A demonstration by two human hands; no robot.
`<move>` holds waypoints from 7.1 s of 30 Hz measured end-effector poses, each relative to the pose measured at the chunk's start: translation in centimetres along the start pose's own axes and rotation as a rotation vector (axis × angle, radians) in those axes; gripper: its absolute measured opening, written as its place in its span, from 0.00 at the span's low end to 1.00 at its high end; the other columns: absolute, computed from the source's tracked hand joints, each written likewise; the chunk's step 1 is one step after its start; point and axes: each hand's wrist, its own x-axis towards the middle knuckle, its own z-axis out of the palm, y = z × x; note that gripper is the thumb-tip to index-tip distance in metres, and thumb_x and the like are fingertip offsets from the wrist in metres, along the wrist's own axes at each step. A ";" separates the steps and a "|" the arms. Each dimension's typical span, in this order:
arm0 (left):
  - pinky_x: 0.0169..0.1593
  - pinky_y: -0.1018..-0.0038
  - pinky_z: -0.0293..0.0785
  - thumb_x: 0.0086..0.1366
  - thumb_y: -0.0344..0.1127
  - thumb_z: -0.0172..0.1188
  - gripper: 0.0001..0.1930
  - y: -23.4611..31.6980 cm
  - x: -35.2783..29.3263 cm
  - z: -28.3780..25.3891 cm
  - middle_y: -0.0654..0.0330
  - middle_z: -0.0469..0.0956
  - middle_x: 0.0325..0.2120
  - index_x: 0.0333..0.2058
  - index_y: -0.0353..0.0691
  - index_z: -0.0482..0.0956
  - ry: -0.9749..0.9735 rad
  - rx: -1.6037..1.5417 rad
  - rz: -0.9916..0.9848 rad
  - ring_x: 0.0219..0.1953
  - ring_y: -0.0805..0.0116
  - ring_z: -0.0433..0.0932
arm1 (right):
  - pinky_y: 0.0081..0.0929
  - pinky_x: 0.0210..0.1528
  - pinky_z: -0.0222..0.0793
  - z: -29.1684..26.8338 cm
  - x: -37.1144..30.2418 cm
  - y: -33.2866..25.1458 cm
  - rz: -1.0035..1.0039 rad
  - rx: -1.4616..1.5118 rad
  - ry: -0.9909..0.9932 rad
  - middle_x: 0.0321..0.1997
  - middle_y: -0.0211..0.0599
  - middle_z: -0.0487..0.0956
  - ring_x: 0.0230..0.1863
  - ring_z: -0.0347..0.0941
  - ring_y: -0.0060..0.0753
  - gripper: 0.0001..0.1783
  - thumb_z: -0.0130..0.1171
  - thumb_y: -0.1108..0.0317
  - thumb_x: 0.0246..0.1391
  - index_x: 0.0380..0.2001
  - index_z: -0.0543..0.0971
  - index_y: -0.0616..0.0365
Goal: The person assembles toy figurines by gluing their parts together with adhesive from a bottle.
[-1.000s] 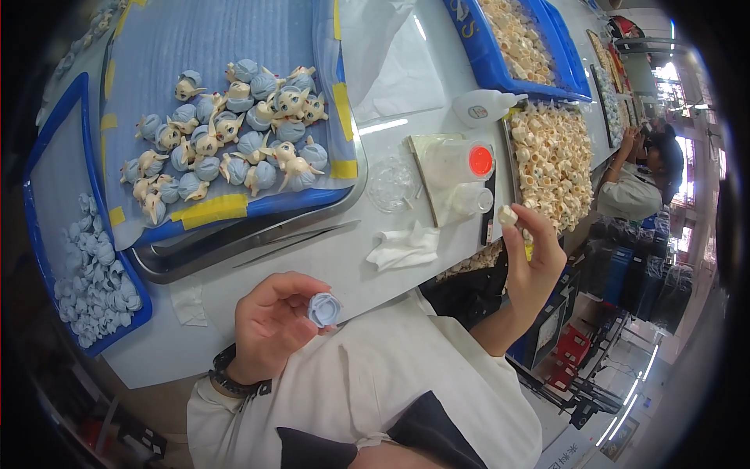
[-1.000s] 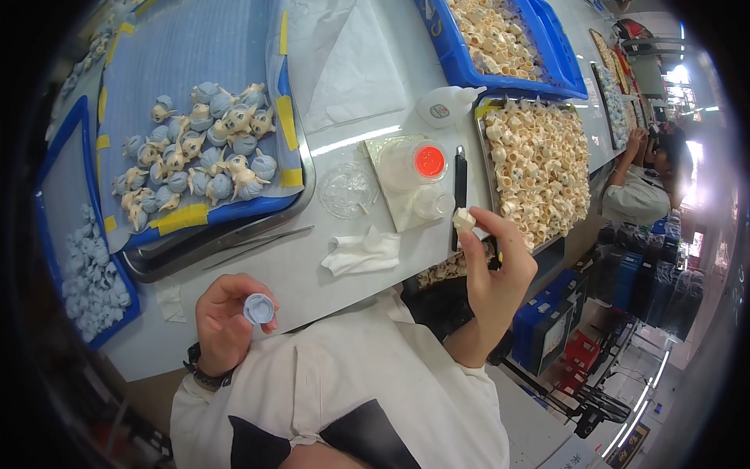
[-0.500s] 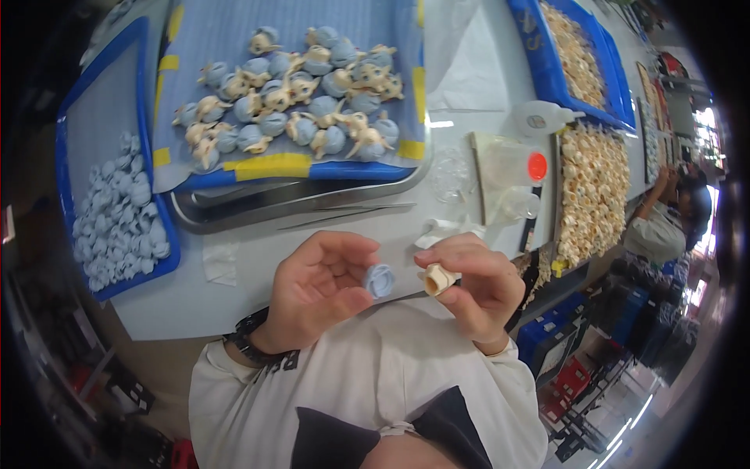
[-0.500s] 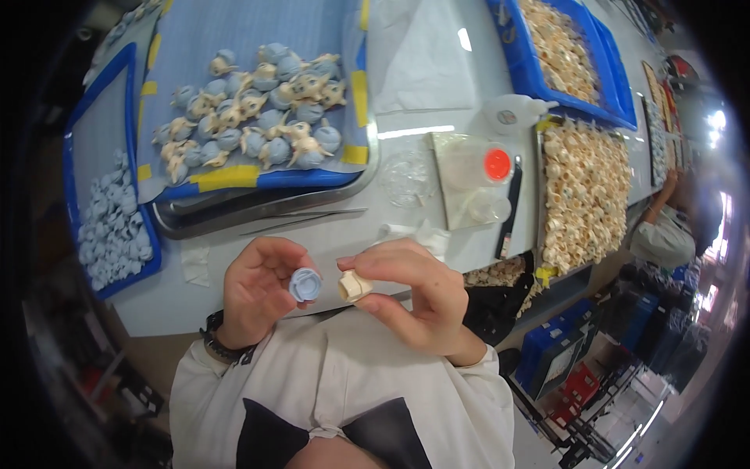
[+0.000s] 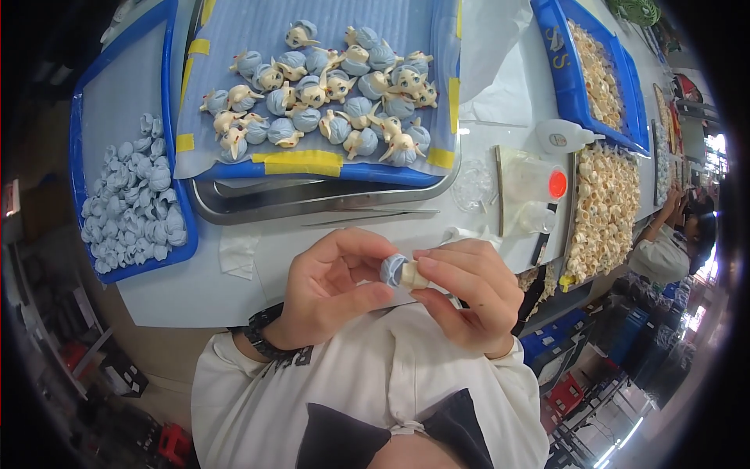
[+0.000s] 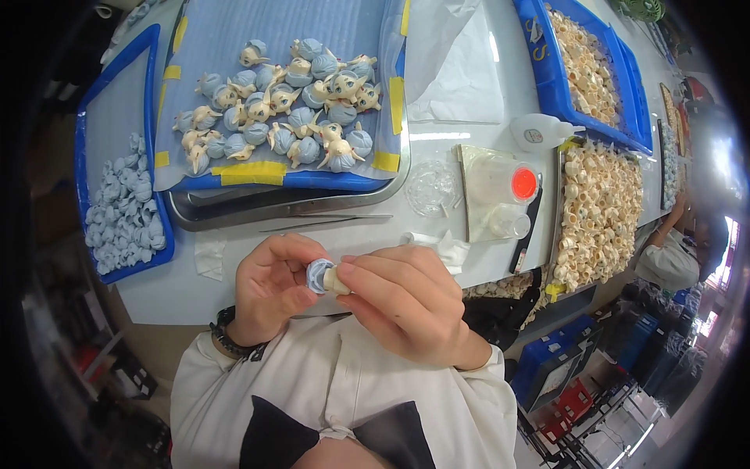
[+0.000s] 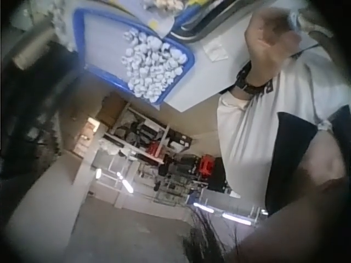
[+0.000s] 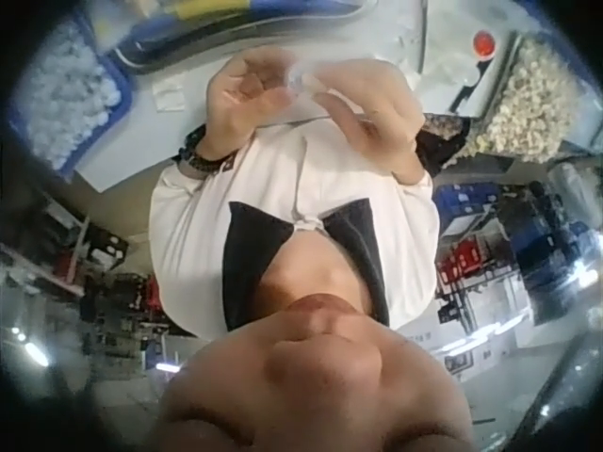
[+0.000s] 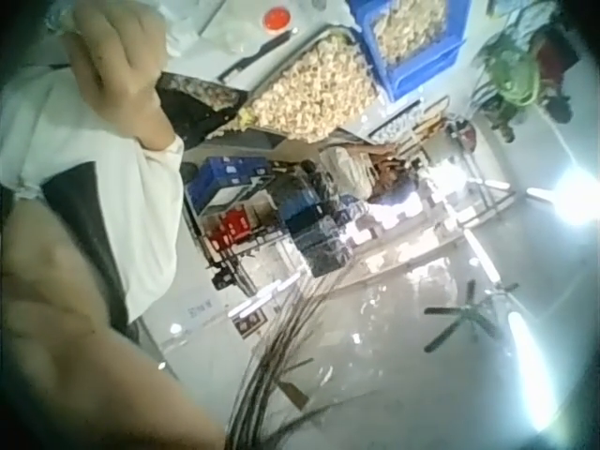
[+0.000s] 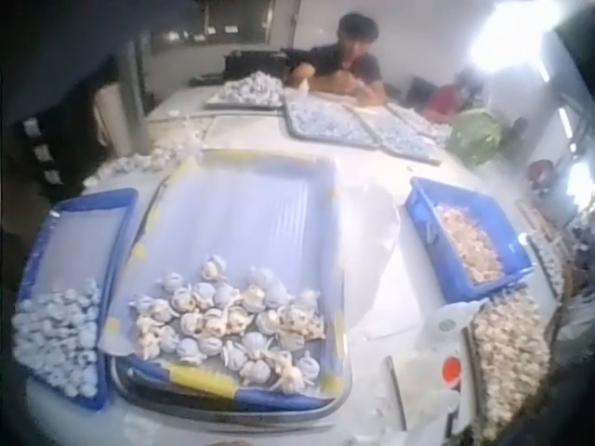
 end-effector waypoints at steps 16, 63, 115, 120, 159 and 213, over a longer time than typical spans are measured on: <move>0.43 0.78 0.71 0.61 0.31 0.52 0.10 -0.1 0.2 -0.4 0.59 0.73 0.35 0.40 0.32 0.70 -0.012 -0.158 -0.181 0.38 0.74 0.73 | 0.25 0.24 0.63 1.5 1.0 -0.1 -0.084 -0.106 0.005 0.31 0.37 0.74 0.26 0.69 0.34 0.25 0.65 0.59 0.31 0.34 0.76 0.63; 0.54 0.65 0.57 0.54 0.33 0.56 0.22 15.8 -7.4 -14.5 0.48 0.63 0.49 0.49 0.40 0.67 0.802 2.069 0.278 0.52 0.51 0.61 | 0.31 0.55 0.55 -21.8 -9.0 10.2 0.595 -1.152 0.221 0.52 0.48 0.67 0.54 0.62 0.46 0.23 0.46 0.59 0.56 0.51 0.66 0.62; 0.34 0.74 0.66 0.43 0.27 0.55 0.10 18.5 2.4 -12.6 0.56 0.67 0.22 0.25 0.34 0.66 0.209 1.735 0.208 0.27 0.64 0.68 | 0.24 0.34 0.67 -25.6 -15.4 14.3 0.774 -0.842 0.584 0.30 0.37 0.73 0.31 0.70 0.28 0.11 0.53 0.71 0.50 0.37 0.72 0.65; 0.33 0.73 0.67 0.42 0.28 0.56 0.10 18.2 2.5 -12.0 0.55 0.70 0.21 0.25 0.34 0.66 0.261 1.790 0.239 0.26 0.62 0.70 | 0.24 0.34 0.67 -24.5 -15.5 13.2 0.681 -0.829 0.759 0.30 0.37 0.74 0.30 0.70 0.28 0.10 0.50 0.70 0.53 0.36 0.72 0.65; 0.33 0.75 0.70 0.57 0.35 0.50 0.10 1.0 0.9 0.9 0.55 0.68 0.33 0.35 0.41 0.62 -0.102 -0.425 -0.701 0.34 0.66 0.69 | 0.24 0.36 0.69 -2.0 -5.0 0.3 0.429 1.432 0.289 0.34 0.52 0.73 0.33 0.72 0.37 0.14 0.63 0.80 0.36 0.25 0.67 0.63; 0.33 0.85 0.64 0.52 0.32 0.63 0.19 -0.1 -0.9 0.9 0.68 0.71 0.29 0.42 0.38 0.68 -0.182 0.204 -0.539 0.30 0.83 0.68 | 0.21 0.22 0.64 -0.8 -4.2 1.0 0.066 0.496 -0.039 0.34 0.42 0.75 0.22 0.68 0.31 0.19 0.65 0.72 0.35 0.36 0.76 0.63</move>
